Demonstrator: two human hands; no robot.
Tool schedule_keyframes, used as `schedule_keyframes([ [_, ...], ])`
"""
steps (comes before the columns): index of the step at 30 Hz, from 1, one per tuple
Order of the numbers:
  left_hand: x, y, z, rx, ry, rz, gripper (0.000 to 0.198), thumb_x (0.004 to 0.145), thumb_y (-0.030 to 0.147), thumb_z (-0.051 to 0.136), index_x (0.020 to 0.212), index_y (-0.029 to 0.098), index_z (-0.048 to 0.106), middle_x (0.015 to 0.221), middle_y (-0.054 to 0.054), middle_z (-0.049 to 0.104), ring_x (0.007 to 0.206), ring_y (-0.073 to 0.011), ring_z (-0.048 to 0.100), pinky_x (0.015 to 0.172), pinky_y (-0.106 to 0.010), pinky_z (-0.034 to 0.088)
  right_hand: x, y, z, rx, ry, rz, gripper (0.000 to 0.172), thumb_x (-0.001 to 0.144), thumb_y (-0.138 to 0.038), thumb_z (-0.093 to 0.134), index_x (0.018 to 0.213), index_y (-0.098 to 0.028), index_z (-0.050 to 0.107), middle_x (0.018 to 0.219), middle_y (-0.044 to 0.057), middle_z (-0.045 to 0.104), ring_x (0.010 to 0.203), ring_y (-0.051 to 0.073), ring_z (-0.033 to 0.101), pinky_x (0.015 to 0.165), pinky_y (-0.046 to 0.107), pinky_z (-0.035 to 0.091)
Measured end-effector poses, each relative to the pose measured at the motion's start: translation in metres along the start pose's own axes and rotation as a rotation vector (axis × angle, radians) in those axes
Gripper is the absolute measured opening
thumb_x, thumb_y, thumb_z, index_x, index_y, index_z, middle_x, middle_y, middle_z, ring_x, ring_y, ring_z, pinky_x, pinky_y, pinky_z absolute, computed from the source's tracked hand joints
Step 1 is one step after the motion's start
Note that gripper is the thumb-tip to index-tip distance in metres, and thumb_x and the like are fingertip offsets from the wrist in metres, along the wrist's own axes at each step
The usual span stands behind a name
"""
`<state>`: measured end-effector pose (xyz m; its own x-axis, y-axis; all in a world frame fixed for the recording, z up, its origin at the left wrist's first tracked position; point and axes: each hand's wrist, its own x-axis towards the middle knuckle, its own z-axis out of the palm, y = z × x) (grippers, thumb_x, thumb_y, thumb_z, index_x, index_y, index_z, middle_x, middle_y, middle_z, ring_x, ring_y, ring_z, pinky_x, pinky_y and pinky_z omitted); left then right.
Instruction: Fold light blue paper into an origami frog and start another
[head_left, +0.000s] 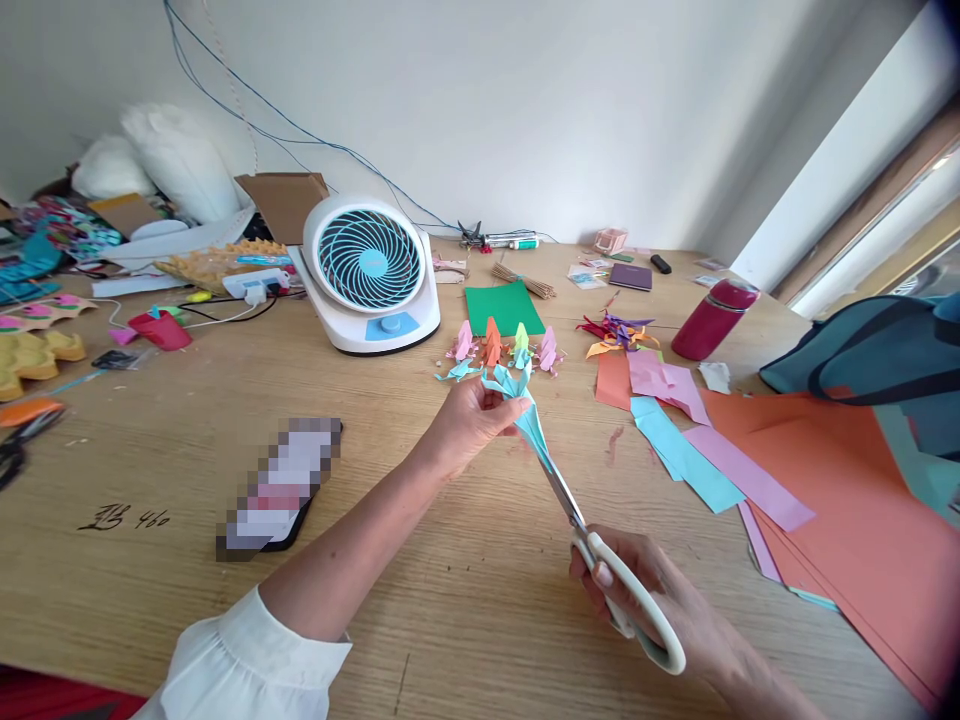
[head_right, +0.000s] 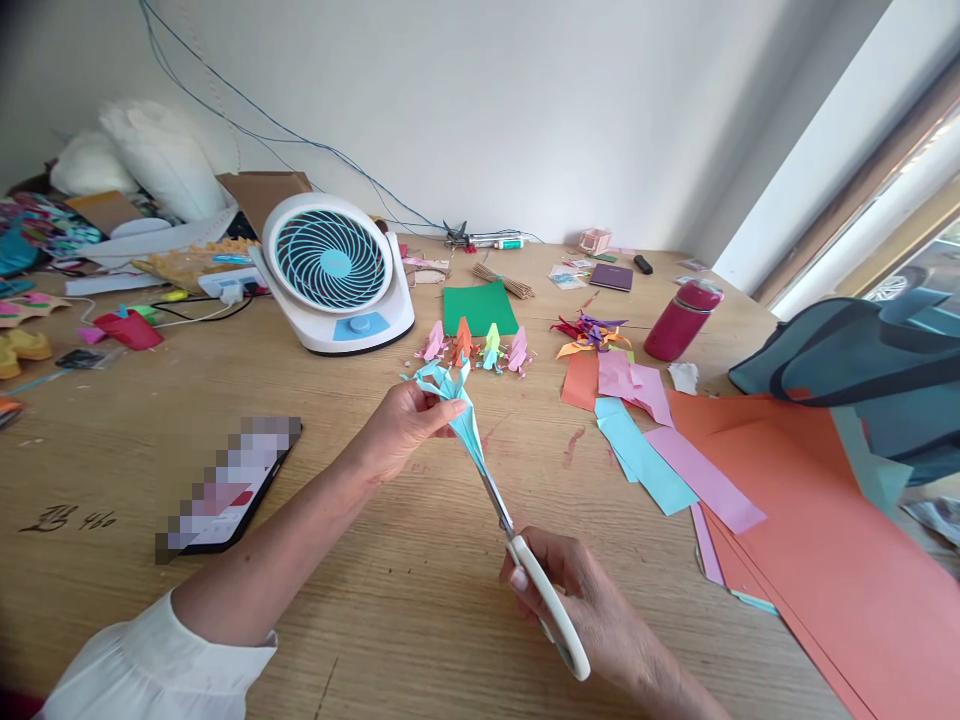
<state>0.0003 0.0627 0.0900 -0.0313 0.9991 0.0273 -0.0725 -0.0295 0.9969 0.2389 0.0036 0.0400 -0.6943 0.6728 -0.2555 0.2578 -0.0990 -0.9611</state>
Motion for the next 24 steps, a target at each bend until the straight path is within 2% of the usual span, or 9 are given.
schedule_keyframes([
  [7,-0.001,-0.001,-0.001,0.004,0.010,-0.004,0.027,0.066,0.037,0.075,0.074,0.016,0.059,0.071,0.002,0.063,0.065,-0.0104,0.061,0.062,-0.023,0.053,0.000,0.004,0.000,-0.002,0.017,-0.016,0.050,0.088,-0.067,0.051,0.081,-0.017,0.051,0.062,-0.003,0.045,0.053,0.009,0.038,0.048,0.021,0.031],
  [24,-0.001,-0.001,-0.002,-0.025,0.033,-0.007,0.027,0.065,0.036,0.077,0.076,0.015,0.063,0.070,0.002,0.065,0.066,-0.0105,0.061,0.062,-0.024,0.054,0.003,0.014,0.001,-0.019,0.060,-0.033,0.053,0.087,-0.067,0.052,0.069,-0.018,0.047,0.061,-0.002,0.045,0.052,0.009,0.041,0.046,0.022,0.031],
])
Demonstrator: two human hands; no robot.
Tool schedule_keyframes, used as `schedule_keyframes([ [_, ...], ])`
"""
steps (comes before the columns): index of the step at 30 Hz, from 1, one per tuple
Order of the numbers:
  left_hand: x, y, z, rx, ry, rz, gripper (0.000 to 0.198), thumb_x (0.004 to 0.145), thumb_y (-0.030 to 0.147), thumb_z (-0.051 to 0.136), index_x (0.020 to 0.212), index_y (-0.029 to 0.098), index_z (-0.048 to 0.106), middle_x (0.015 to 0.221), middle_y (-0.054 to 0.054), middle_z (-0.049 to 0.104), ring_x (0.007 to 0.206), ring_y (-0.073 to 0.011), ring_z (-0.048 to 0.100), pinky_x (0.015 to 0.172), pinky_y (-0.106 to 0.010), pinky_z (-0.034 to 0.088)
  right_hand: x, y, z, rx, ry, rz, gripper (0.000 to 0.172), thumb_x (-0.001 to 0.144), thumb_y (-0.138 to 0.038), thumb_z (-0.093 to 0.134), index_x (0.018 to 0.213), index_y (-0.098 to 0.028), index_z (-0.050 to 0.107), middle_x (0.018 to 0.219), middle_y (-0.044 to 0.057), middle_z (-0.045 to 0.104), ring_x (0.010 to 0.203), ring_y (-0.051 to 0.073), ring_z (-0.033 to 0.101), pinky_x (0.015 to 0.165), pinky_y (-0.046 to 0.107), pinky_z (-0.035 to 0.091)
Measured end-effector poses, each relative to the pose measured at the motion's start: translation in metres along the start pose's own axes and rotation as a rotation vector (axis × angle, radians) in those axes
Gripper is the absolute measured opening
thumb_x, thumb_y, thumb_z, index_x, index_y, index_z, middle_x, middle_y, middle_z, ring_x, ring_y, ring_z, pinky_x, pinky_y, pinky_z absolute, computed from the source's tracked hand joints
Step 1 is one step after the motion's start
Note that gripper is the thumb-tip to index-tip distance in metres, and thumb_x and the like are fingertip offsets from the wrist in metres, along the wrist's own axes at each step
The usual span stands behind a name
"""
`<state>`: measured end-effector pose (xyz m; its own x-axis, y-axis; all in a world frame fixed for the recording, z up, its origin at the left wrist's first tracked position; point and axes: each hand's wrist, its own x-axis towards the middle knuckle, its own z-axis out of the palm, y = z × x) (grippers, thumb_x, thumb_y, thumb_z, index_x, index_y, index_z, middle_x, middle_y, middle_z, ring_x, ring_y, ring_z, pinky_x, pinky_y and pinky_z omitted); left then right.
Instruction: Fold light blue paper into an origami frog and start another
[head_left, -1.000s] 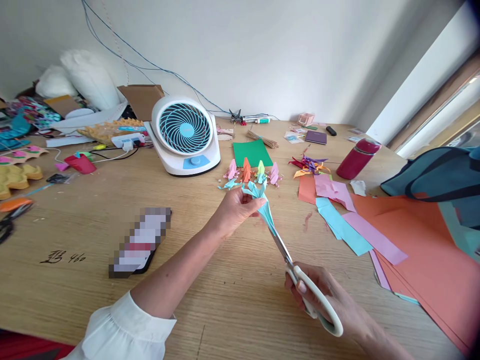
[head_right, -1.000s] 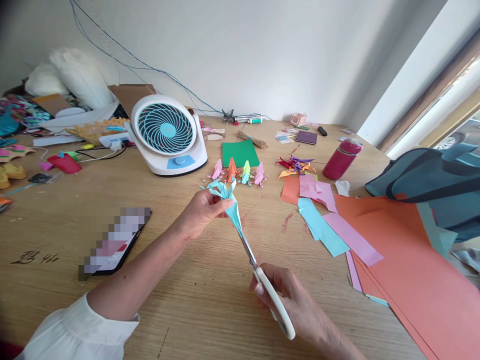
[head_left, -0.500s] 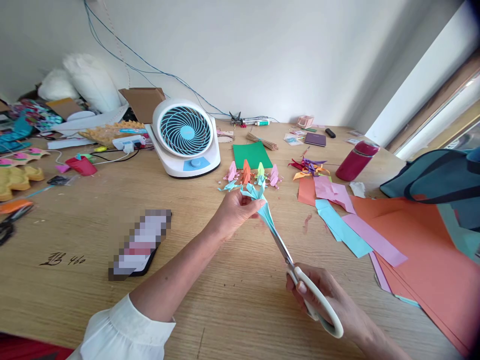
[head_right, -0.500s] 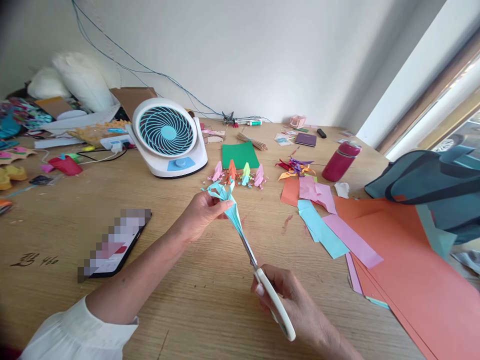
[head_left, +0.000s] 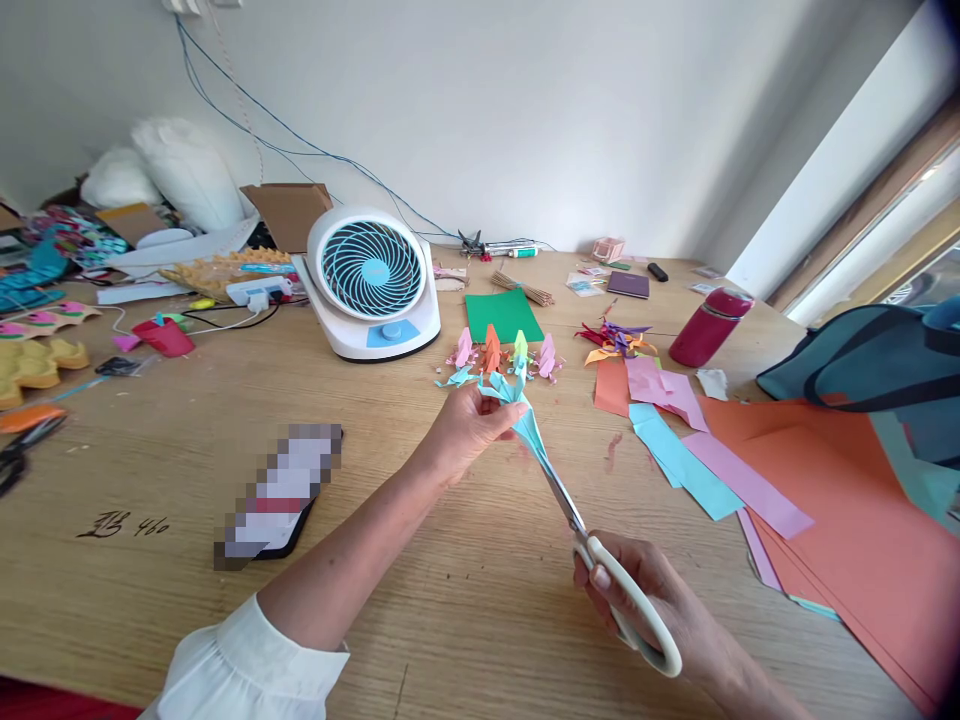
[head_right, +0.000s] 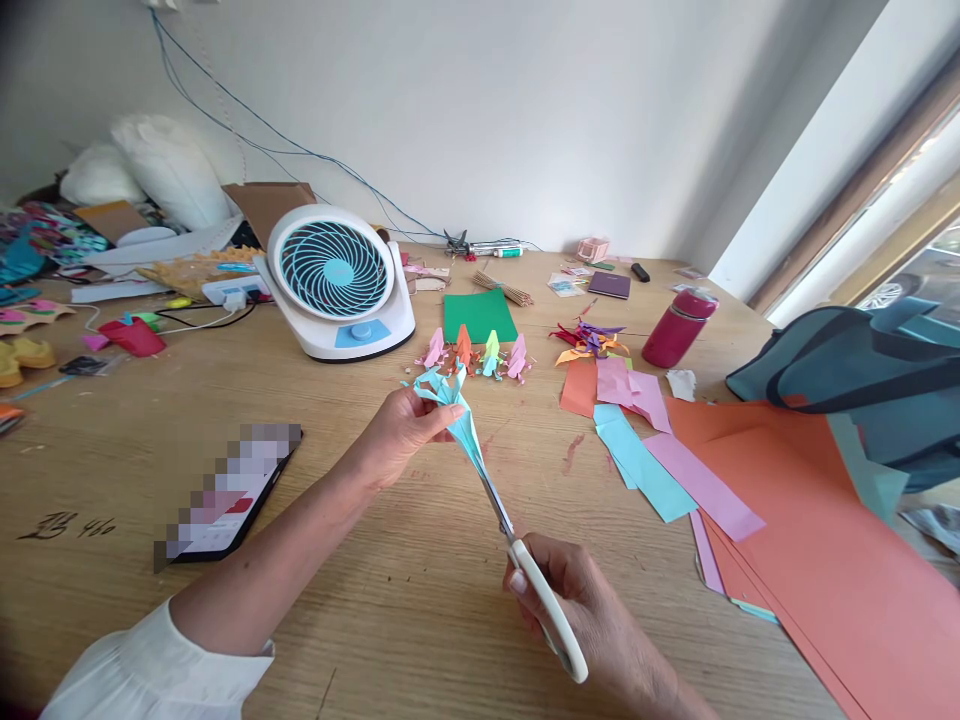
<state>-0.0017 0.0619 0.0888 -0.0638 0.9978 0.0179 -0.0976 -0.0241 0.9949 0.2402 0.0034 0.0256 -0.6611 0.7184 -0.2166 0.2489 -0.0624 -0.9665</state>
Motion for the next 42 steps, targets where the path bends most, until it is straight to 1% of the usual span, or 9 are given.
schedule_keyframes([
  [4,-0.001,0.000,0.000,-0.008,-0.015,-0.010,0.027,0.066,0.036,0.077,0.075,0.015,0.063,0.069,0.002,0.065,0.065,-0.0098,0.061,0.062,-0.022,0.053,0.001,-0.002,0.001,0.012,0.008,0.027,0.054,0.086,-0.069,0.052,0.072,-0.017,0.049,0.061,-0.003,0.045,0.052,0.009,0.041,0.047,0.022,0.032],
  [9,-0.003,-0.001,0.005,0.015,-0.057,-0.011,0.025,0.068,0.035,0.075,0.071,0.015,0.060,0.068,0.002,0.064,0.064,-0.0094,0.061,0.062,-0.022,0.053,0.000,-0.007,0.002,0.013,0.013,0.037,0.054,0.085,-0.070,0.052,0.073,-0.017,0.049,0.061,-0.003,0.045,0.053,0.009,0.040,0.048,0.022,0.032],
  [14,-0.005,0.000,0.009,0.017,-0.049,-0.038,0.024,0.068,0.033,0.074,0.070,0.015,0.058,0.067,0.002,0.062,0.063,-0.0099,0.061,0.062,-0.023,0.054,0.000,-0.008,0.003,0.011,0.014,0.024,0.053,0.086,-0.069,0.051,0.074,-0.017,0.050,0.059,-0.004,0.044,0.052,0.009,0.038,0.047,0.022,0.029],
  [19,-0.006,0.000,0.008,0.012,-0.046,-0.032,0.025,0.068,0.034,0.075,0.072,0.015,0.059,0.069,0.001,0.063,0.064,-0.0100,0.060,0.062,-0.024,0.054,0.000,-0.008,0.004,-0.006,0.045,0.013,0.054,0.086,-0.070,0.051,0.069,-0.018,0.047,0.058,-0.003,0.044,0.051,0.009,0.038,0.047,0.022,0.029],
  [24,-0.007,-0.001,0.009,0.049,-0.091,-0.030,0.027,0.069,0.037,0.074,0.073,0.015,0.059,0.071,0.000,0.063,0.071,-0.0141,0.065,0.066,-0.026,0.055,0.001,-0.009,0.004,0.020,0.039,0.008,0.054,0.084,-0.070,0.053,0.071,-0.018,0.048,0.059,-0.004,0.044,0.052,0.009,0.037,0.048,0.022,0.028],
  [28,-0.009,-0.002,0.010,0.092,-0.124,-0.012,0.026,0.072,0.038,0.072,0.073,0.015,0.059,0.073,-0.001,0.064,0.077,-0.0174,0.067,0.067,-0.027,0.054,0.002,-0.009,0.004,0.023,0.047,0.003,0.053,0.086,-0.068,0.052,0.071,-0.018,0.048,0.059,-0.004,0.044,0.052,0.009,0.036,0.048,0.022,0.027],
  [33,-0.009,-0.003,0.009,0.119,-0.138,0.043,0.026,0.075,0.039,0.070,0.074,0.016,0.058,0.074,-0.001,0.064,0.073,-0.0156,0.065,0.068,-0.027,0.053,0.002,-0.008,0.004,0.022,0.052,-0.010,0.052,0.087,-0.067,0.052,0.070,-0.018,0.047,0.059,-0.003,0.043,0.052,0.009,0.036,0.048,0.023,0.026],
  [38,-0.010,-0.003,0.010,0.174,-0.144,0.088,0.024,0.077,0.037,0.069,0.073,0.016,0.057,0.069,0.002,0.059,0.066,-0.0116,0.058,0.065,-0.024,0.049,0.001,-0.007,0.003,0.025,0.049,-0.015,0.051,0.086,-0.067,0.053,0.071,-0.018,0.049,0.059,-0.004,0.041,0.053,0.009,0.035,0.048,0.023,0.025],
  [42,-0.010,-0.006,0.009,0.203,-0.133,0.111,0.024,0.078,0.036,0.069,0.074,0.016,0.057,0.070,0.002,0.058,0.066,-0.0109,0.056,0.067,-0.024,0.048,0.001,-0.006,0.004,0.031,0.053,-0.016,0.052,0.086,-0.067,0.053,0.070,-0.018,0.046,0.059,-0.004,0.040,0.052,0.009,0.034,0.047,0.023,0.025],
])
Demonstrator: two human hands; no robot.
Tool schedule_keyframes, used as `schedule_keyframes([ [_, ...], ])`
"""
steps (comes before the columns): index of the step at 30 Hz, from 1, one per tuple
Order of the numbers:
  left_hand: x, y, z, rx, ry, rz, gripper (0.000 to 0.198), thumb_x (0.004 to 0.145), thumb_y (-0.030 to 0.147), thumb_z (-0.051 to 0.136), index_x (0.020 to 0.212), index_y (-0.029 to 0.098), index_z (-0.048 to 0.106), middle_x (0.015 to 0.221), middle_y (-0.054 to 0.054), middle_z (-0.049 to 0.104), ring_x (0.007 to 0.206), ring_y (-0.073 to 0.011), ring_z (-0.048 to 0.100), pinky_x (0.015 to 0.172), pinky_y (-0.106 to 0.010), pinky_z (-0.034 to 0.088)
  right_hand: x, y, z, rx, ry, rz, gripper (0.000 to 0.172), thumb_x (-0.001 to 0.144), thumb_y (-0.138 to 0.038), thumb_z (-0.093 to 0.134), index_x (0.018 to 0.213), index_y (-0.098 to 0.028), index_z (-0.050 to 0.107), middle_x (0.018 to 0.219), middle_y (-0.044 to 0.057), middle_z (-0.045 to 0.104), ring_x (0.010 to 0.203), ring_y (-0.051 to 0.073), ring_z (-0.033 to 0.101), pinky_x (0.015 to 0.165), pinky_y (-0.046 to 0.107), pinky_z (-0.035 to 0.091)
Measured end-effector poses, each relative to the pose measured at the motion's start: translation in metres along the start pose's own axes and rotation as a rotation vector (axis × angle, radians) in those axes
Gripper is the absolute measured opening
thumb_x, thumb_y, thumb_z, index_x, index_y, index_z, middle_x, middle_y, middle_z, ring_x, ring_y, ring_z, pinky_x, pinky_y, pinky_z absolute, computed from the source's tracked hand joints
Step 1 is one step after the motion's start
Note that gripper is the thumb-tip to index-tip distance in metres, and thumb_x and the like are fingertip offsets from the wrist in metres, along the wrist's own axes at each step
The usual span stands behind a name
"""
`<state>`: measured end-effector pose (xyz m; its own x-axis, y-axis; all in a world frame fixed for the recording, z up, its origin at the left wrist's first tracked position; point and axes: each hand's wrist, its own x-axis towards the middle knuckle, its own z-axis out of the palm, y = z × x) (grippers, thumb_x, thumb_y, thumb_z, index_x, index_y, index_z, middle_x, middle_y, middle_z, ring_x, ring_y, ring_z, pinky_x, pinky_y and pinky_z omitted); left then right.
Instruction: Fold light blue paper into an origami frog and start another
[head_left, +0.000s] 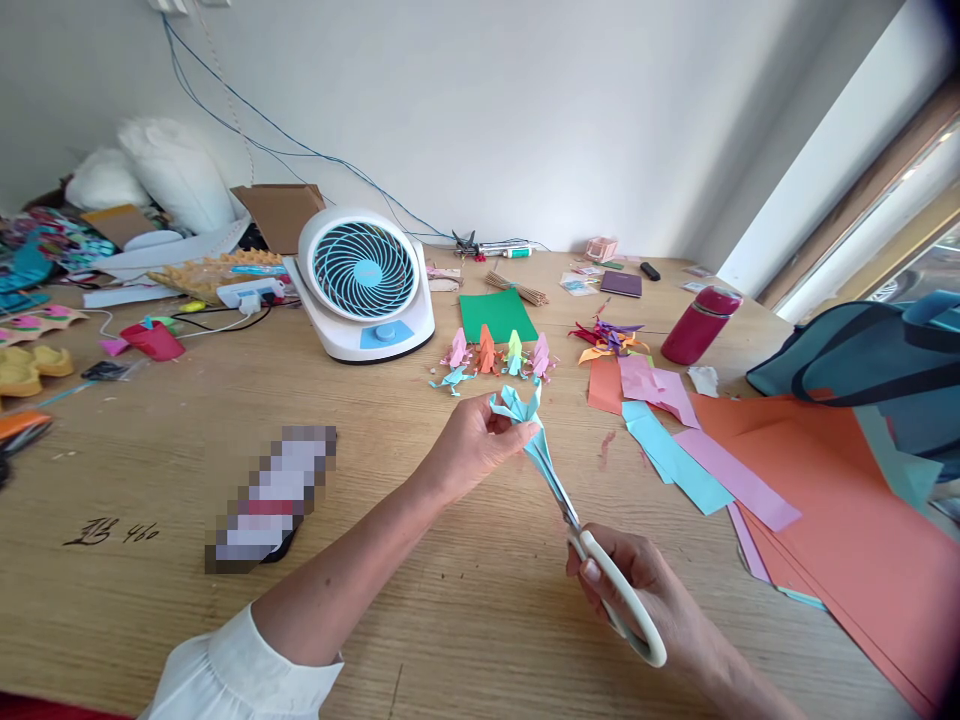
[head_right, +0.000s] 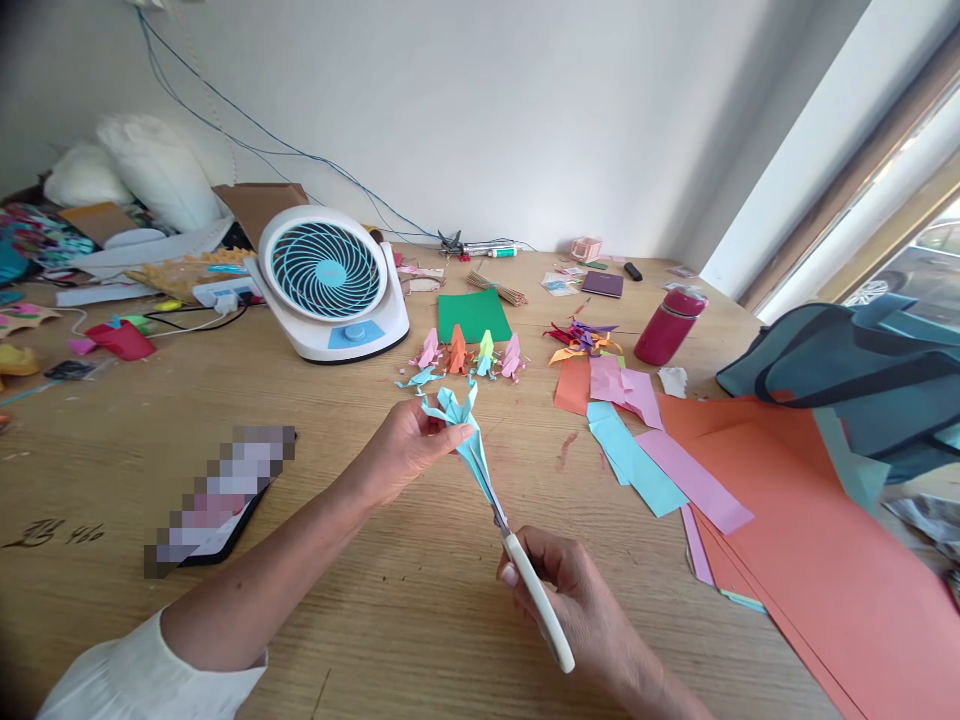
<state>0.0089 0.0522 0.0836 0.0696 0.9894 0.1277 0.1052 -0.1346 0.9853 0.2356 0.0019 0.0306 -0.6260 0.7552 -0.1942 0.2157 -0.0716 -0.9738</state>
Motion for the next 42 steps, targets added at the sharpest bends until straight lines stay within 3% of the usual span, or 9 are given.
schedule_keyframes([
  [17,-0.001,-0.003,0.001,0.019,0.004,0.020,0.025,0.079,0.039,0.069,0.074,0.016,0.059,0.071,0.001,0.059,0.066,-0.0112,0.054,0.068,-0.024,0.046,0.000,0.000,0.002,-0.002,0.026,0.011,0.054,0.083,-0.071,0.054,0.072,-0.018,0.050,0.058,-0.005,0.038,0.051,0.009,0.032,0.047,0.023,0.023],
  [30,-0.004,0.009,0.002,0.051,-0.006,0.023,0.023,0.081,0.034,0.066,0.071,0.016,0.056,0.070,0.002,0.056,0.066,-0.0106,0.050,0.066,-0.023,0.042,0.000,-0.004,0.004,0.022,0.025,-0.009,0.055,0.082,-0.071,0.056,0.071,-0.018,0.049,0.057,-0.005,0.041,0.051,0.008,0.033,0.047,0.023,0.024],
  [42,-0.005,0.008,0.003,0.051,0.008,0.023,0.022,0.080,0.035,0.067,0.073,0.017,0.056,0.071,0.002,0.057,0.067,-0.0115,0.053,0.067,-0.024,0.045,-0.001,-0.004,0.005,0.009,0.044,0.006,0.056,0.082,-0.072,0.055,0.072,-0.017,0.050,0.057,-0.004,0.041,0.051,0.008,0.033,0.046,0.023,0.024],
])
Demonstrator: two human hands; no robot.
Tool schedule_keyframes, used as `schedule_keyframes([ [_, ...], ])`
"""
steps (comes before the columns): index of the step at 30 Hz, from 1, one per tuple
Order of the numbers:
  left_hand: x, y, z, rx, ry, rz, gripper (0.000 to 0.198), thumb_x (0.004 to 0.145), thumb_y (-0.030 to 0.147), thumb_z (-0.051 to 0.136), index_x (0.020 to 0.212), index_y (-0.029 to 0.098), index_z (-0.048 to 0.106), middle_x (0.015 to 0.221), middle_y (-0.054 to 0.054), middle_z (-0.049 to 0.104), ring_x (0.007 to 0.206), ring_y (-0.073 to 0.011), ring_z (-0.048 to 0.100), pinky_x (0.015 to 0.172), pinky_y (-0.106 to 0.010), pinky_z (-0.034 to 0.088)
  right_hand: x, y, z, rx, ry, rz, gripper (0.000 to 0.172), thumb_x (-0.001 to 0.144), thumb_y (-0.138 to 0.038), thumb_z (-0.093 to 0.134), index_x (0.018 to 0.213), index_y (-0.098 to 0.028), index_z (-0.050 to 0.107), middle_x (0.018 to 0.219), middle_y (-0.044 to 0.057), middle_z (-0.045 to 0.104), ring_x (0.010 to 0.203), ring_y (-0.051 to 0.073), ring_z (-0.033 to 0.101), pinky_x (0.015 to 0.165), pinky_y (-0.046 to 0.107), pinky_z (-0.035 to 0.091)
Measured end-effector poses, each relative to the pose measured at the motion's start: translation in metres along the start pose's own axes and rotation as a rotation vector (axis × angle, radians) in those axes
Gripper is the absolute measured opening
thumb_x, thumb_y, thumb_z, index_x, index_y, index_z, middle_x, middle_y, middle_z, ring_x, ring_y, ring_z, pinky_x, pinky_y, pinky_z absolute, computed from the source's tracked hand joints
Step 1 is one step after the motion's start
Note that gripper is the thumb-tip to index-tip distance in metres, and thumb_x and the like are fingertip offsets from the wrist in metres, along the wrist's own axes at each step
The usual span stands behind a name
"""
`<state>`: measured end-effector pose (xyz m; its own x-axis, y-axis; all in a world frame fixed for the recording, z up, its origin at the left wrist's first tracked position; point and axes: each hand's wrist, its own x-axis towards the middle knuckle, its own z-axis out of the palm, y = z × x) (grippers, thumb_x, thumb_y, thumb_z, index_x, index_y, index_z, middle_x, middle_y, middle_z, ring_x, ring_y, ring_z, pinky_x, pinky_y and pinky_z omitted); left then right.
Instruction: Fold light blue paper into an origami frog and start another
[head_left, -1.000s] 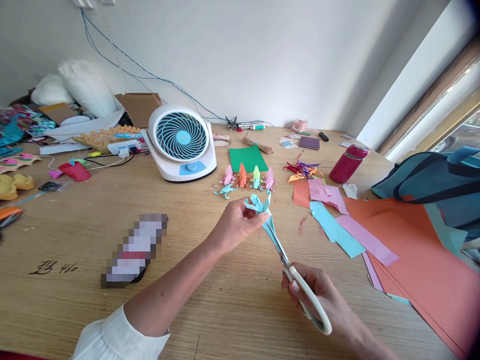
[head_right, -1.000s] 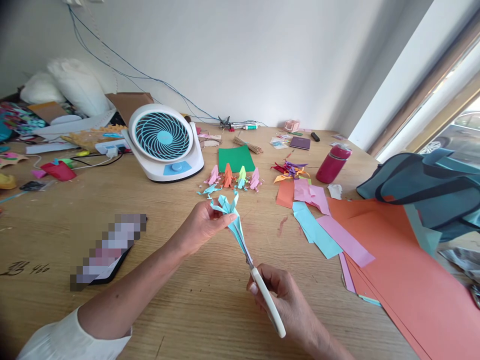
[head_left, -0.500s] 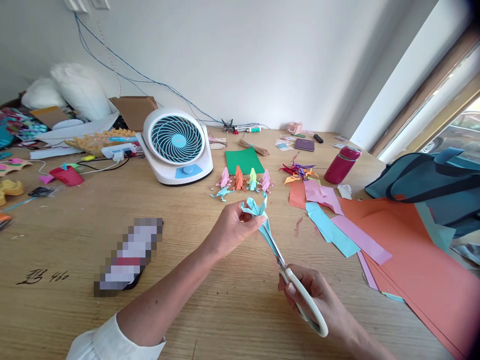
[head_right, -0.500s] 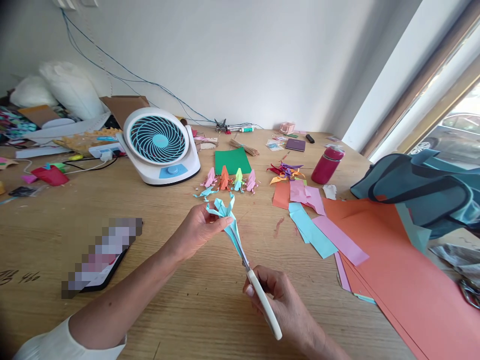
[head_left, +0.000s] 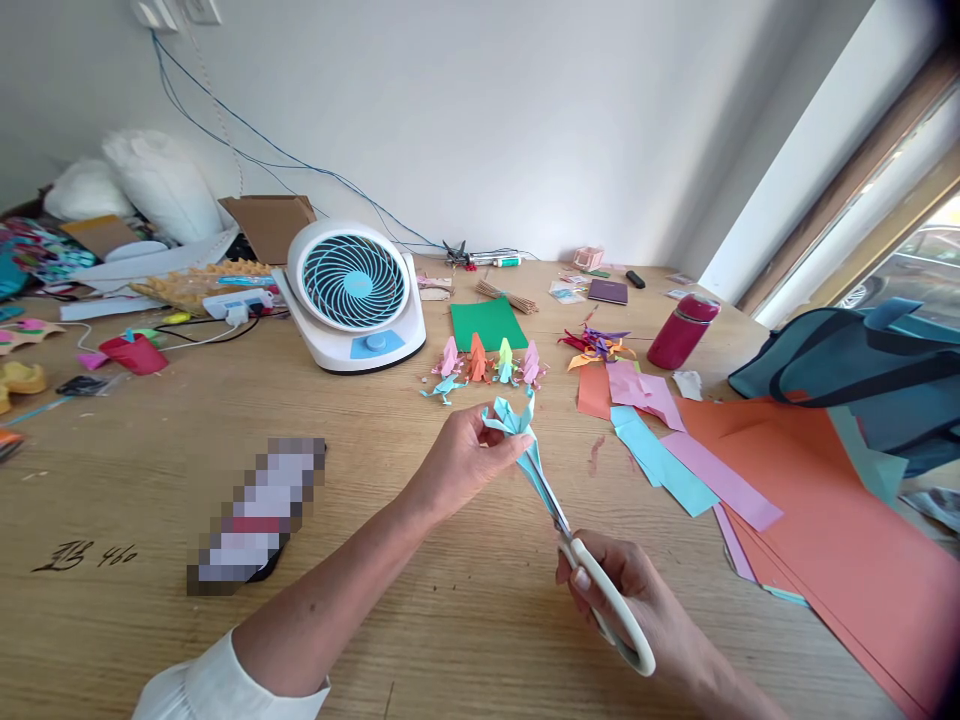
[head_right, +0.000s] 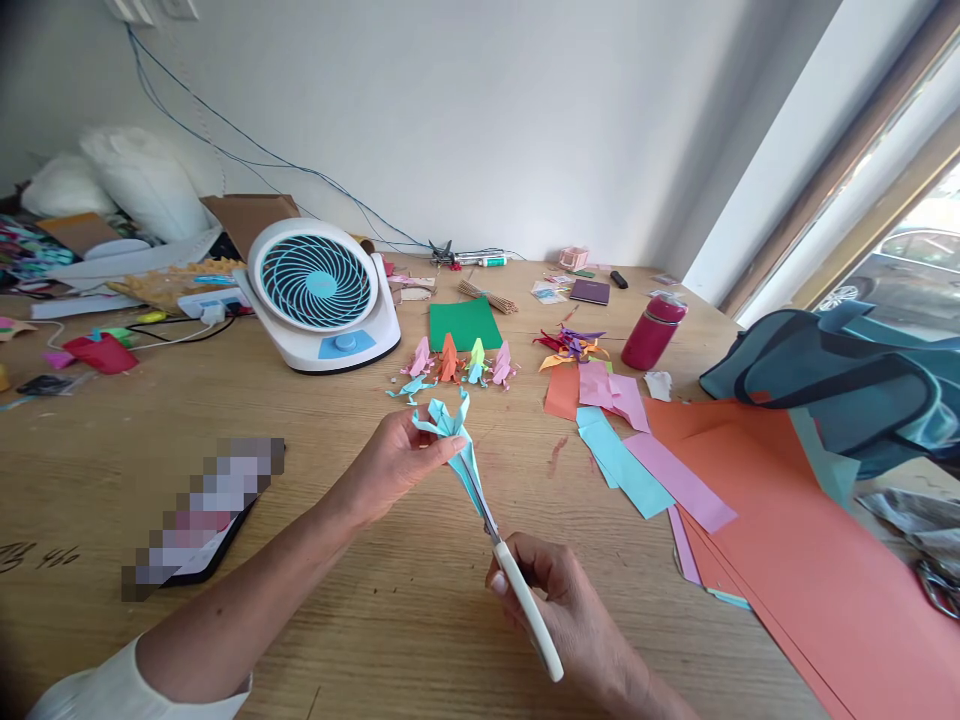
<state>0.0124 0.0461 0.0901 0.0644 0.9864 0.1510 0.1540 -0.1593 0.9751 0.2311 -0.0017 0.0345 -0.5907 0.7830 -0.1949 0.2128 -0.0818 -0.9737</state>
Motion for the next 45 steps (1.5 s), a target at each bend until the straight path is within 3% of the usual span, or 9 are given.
schedule_keyframes([
  [13,0.000,0.002,0.000,-0.019,-0.012,0.007,0.024,0.080,0.034,0.068,0.072,0.017,0.053,0.069,0.003,0.053,0.066,-0.0102,0.049,0.067,-0.023,0.044,0.001,0.002,0.000,-0.041,0.019,-0.034,0.057,0.082,-0.073,0.053,0.069,-0.018,0.049,0.058,-0.003,0.042,0.052,0.009,0.034,0.048,0.024,0.025],
  [26,0.002,-0.002,-0.002,-0.065,0.012,-0.011,0.022,0.079,0.034,0.069,0.074,0.015,0.058,0.073,0.000,0.061,0.070,-0.0124,0.058,0.070,-0.027,0.049,0.002,0.006,-0.002,-0.060,0.022,-0.058,0.054,0.084,-0.069,0.054,0.068,-0.018,0.047,0.057,-0.004,0.041,0.052,0.009,0.032,0.048,0.024,0.024],
  [39,0.004,0.000,-0.005,-0.256,0.044,-0.204,0.030,0.068,0.039,0.078,0.077,0.014,0.065,0.075,-0.002,0.067,0.074,-0.0132,0.064,0.069,-0.025,0.054,0.000,0.002,-0.001,-0.035,0.001,-0.024,0.056,0.083,-0.071,0.053,0.074,-0.017,0.053,0.060,-0.003,0.043,0.054,0.009,0.035,0.049,0.023,0.026],
  [45,0.009,-0.009,-0.010,-0.403,0.078,-0.274,0.037,0.059,0.040,0.085,0.076,0.014,0.065,0.073,0.001,0.064,0.067,-0.0093,0.060,0.063,-0.023,0.056,0.003,0.006,-0.018,-0.128,0.127,-0.098,0.052,0.088,-0.068,0.047,0.083,-0.017,0.057,0.062,-0.002,0.044,0.056,0.012,0.038,0.052,0.025,0.030],
])
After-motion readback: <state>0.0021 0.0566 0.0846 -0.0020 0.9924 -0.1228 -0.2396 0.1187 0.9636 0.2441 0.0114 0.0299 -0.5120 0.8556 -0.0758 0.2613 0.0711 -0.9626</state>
